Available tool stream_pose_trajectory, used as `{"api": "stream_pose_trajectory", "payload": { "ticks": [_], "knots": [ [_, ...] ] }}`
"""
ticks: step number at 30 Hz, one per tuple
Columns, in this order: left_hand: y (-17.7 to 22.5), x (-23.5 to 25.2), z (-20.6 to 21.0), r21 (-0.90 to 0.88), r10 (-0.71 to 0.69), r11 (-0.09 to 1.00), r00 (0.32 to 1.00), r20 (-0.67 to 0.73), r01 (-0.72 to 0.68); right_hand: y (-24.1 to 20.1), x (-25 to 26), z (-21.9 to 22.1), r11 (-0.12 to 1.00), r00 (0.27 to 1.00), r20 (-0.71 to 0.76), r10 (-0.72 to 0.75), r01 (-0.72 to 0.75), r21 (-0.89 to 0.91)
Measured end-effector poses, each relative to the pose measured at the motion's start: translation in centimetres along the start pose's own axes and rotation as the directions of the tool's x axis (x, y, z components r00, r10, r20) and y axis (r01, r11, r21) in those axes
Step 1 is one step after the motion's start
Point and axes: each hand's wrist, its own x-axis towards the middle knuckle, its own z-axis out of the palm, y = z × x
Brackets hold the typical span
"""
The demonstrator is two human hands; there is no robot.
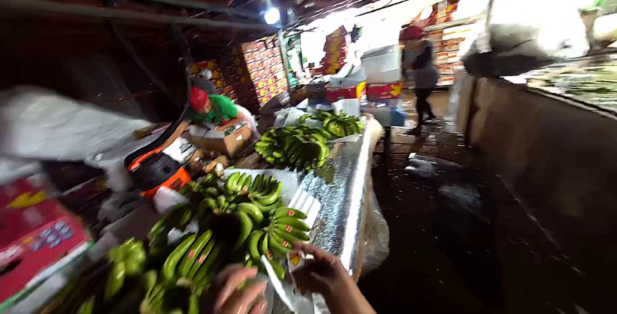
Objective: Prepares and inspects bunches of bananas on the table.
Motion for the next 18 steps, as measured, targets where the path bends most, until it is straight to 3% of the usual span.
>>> {"api": "stream_pose_trajectory", "payload": {
  "ticks": [5,9,12,15,18],
  "knots": [
    [-1.0,1.3,-1.1,0.352,0.086,0.936,0.973,-0.215,-0.005,-0.6,2.9,5.1,0.981,0.951,0.28,-0.133,0.166,-0.099],
    [-1.1,-0.2,-4.4,0.455,0.091,0.889,0.955,-0.283,0.051,-0.8,3.1,10.6,0.948,0.868,0.452,-0.205,0.291,-0.128],
    [-0.8,-2.6,-7.8,0.488,0.138,0.87,0.912,-0.385,0.074,-0.6,4.1,14.2,0.939,0.75,0.599,-0.281,0.345,0.009],
    [-1.1,-5.1,-11.5,0.602,0.146,0.786,0.905,-0.399,0.139,-0.7,5.3,19.1,0.962,0.602,0.75,-0.273,0.188,0.199],
    [-2.4,-7.8,-16.4,0.667,0.169,0.723,0.89,-0.422,0.179,-1.2,5.8,24.8,0.977,0.46,0.879,-0.127,-0.093,0.189]
  ]
}}
